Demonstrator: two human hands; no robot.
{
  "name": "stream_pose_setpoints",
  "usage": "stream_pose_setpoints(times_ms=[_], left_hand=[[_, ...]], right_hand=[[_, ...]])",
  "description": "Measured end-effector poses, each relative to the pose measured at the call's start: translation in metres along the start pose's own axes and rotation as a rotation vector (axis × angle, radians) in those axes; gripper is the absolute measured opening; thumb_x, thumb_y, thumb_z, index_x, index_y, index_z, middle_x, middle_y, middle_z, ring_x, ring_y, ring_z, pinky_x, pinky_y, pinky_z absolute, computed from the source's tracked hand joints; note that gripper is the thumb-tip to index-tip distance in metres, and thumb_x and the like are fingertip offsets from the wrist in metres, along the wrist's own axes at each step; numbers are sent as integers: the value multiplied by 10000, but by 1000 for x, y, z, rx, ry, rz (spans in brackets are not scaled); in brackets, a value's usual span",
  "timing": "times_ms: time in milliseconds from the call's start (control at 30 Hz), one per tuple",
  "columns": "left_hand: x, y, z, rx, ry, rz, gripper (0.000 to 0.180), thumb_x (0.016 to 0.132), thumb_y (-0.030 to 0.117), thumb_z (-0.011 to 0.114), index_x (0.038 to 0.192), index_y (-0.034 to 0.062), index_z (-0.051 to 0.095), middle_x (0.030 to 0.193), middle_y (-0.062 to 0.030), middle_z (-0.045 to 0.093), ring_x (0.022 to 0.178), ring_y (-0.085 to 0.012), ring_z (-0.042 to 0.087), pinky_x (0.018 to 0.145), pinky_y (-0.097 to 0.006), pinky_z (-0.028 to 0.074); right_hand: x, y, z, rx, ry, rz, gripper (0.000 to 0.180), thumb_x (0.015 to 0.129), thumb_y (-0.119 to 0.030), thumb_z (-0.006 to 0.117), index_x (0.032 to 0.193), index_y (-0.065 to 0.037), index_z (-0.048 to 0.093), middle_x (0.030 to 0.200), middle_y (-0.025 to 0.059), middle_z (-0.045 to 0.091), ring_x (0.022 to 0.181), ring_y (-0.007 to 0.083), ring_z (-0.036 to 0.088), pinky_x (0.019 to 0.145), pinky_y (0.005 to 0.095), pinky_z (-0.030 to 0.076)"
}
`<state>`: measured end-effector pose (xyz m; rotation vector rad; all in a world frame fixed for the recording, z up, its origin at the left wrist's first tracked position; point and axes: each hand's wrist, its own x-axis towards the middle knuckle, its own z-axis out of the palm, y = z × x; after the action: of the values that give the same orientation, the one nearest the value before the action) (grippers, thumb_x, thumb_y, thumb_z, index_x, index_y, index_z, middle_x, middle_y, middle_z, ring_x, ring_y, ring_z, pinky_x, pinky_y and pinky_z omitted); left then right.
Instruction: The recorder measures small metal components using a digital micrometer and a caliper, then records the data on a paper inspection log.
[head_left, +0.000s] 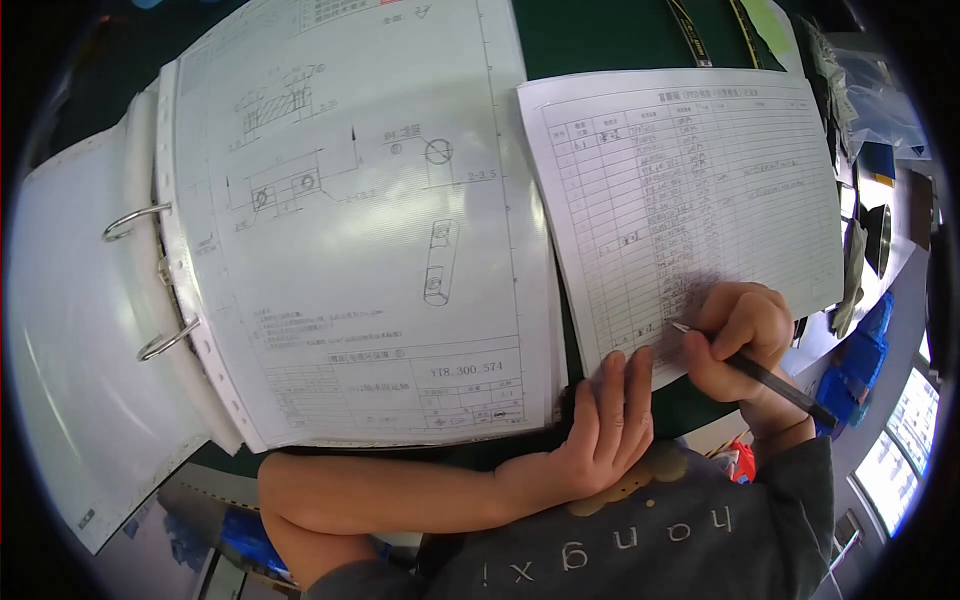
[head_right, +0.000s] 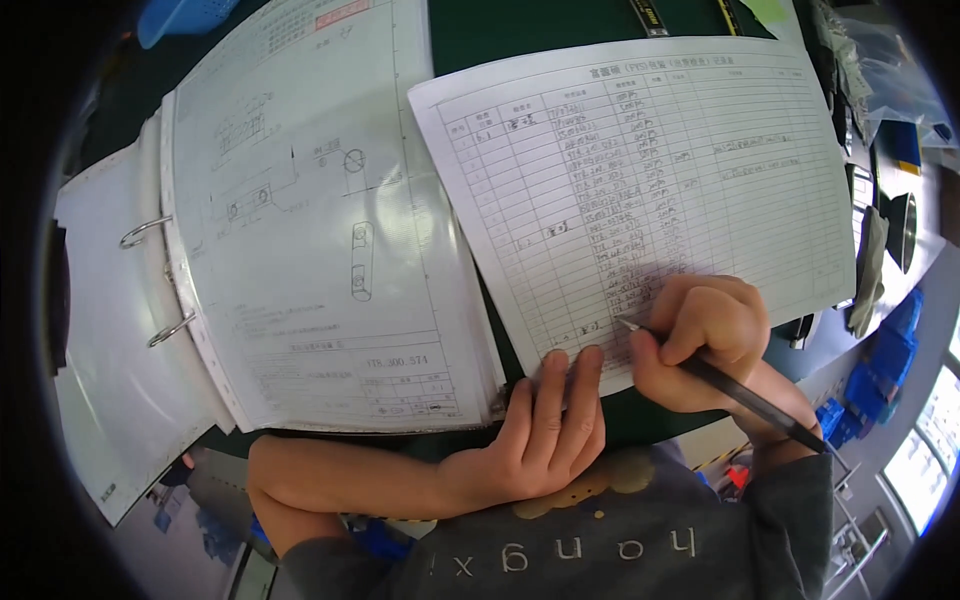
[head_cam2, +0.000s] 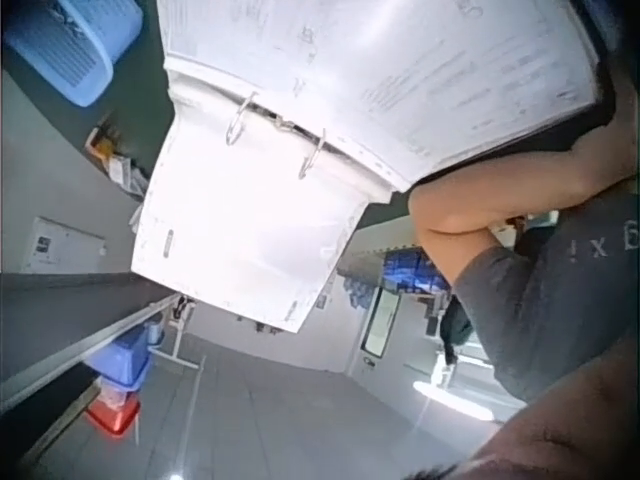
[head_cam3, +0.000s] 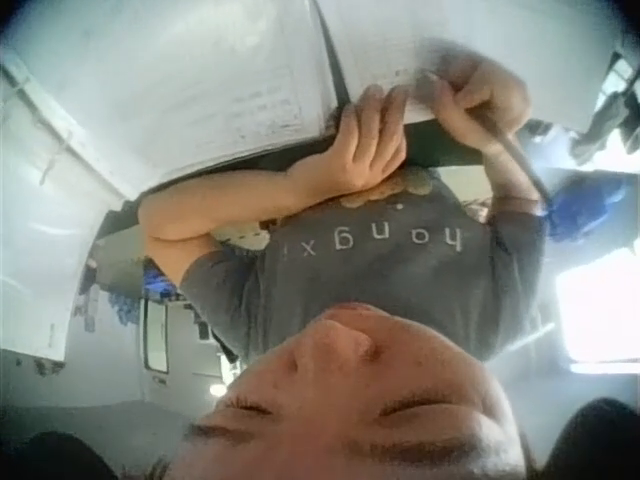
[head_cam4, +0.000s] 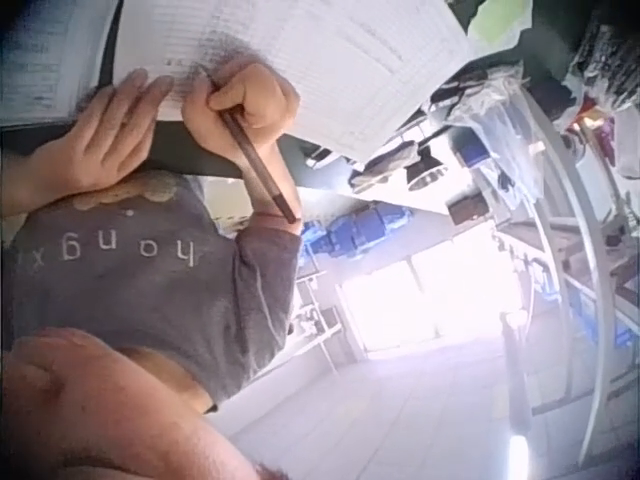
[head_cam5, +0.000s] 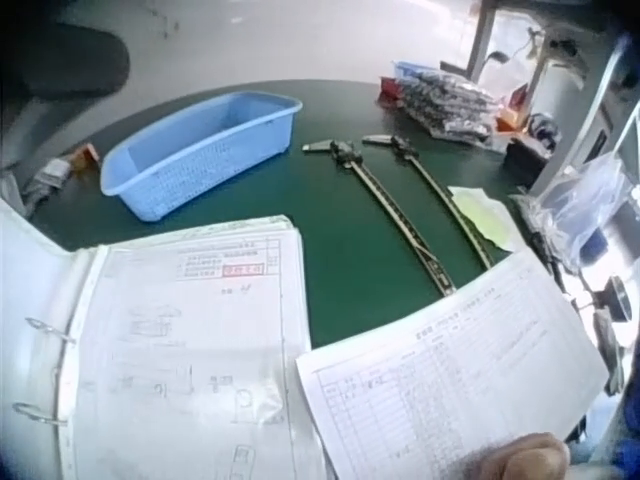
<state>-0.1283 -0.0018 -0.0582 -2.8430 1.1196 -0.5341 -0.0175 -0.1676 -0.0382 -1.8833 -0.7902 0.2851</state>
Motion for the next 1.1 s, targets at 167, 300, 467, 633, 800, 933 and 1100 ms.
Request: stream_pose_setpoints(times_ms=[167, 300, 467, 633, 800, 933, 1100], left_hand=[[-3, 1, -1, 25, 7, -6, 224, 842, 216, 402, 817, 35, 533, 1100, -175, 584, 966, -307, 593, 719, -314, 481], [2, -1, 4, -30, 42, -12, 165, 860, 165, 422, 812, 48, 527, 1036, -118, 623, 931, -263, 611, 647, -269, 481], [0, -5, -2, -33, 14, 19, 102, 855, 114, 455, 834, 35, 517, 1000, -142, 631, 888, -271, 624, 642, -283, 479], [1, -5, 1, -25, 30, 45, 108, 860, 114, 450, 845, 27, 511, 997, -152, 630, 876, -276, 628, 629, -279, 483], [3, -5, 0, -40, 24, 50, 112, 864, 116, 447, 858, 21, 507, 993, -154, 630, 868, -272, 631, 623, -276, 486], [2, -6, -1, -47, 15, 54, 108, 862, 114, 454, 861, 19, 508, 991, -154, 631, 865, -271, 632, 619, -273, 487], [2, -6, 0, -33, 18, 50, 106, 860, 111, 458, 867, 19, 510, 985, -150, 633, 862, -269, 633, 615, -268, 487]], right_hand=[[1, -2, 1, -2, 18, 23, 312, 573, 72, 627, 555, -101, 368, 491, 33, 448, 356, 135, 413, 336, 245, 283], [-2, 6, 2, 31, 37, -29, 304, 584, 81, 617, 555, -93, 369, 487, 31, 434, 364, 147, 419, 336, 259, 284], [-1, 6, 3, 50, -15, -48, 297, 601, 70, 626, 591, -100, 383, 518, 27, 460, 378, 135, 444, 333, 253, 298], [-5, 10, 3, 57, 17, -68, 285, 596, 75, 624, 582, -97, 398, 524, 26, 466, 369, 118, 437, 325, 229, 287], [-5, 10, 4, 64, 19, -78, 280, 593, 77, 622, 582, -99, 404, 523, 23, 466, 354, 114, 423, 318, 223, 273], [-4, 12, 6, 44, 22, -105, 287, 588, 76, 623, 577, -103, 400, 519, 20, 463, 348, 117, 416, 315, 225, 268], [-3, 12, 6, 35, 17, -103, 285, 590, 75, 620, 577, -105, 399, 518, 19, 462, 345, 116, 411, 316, 225, 266]])
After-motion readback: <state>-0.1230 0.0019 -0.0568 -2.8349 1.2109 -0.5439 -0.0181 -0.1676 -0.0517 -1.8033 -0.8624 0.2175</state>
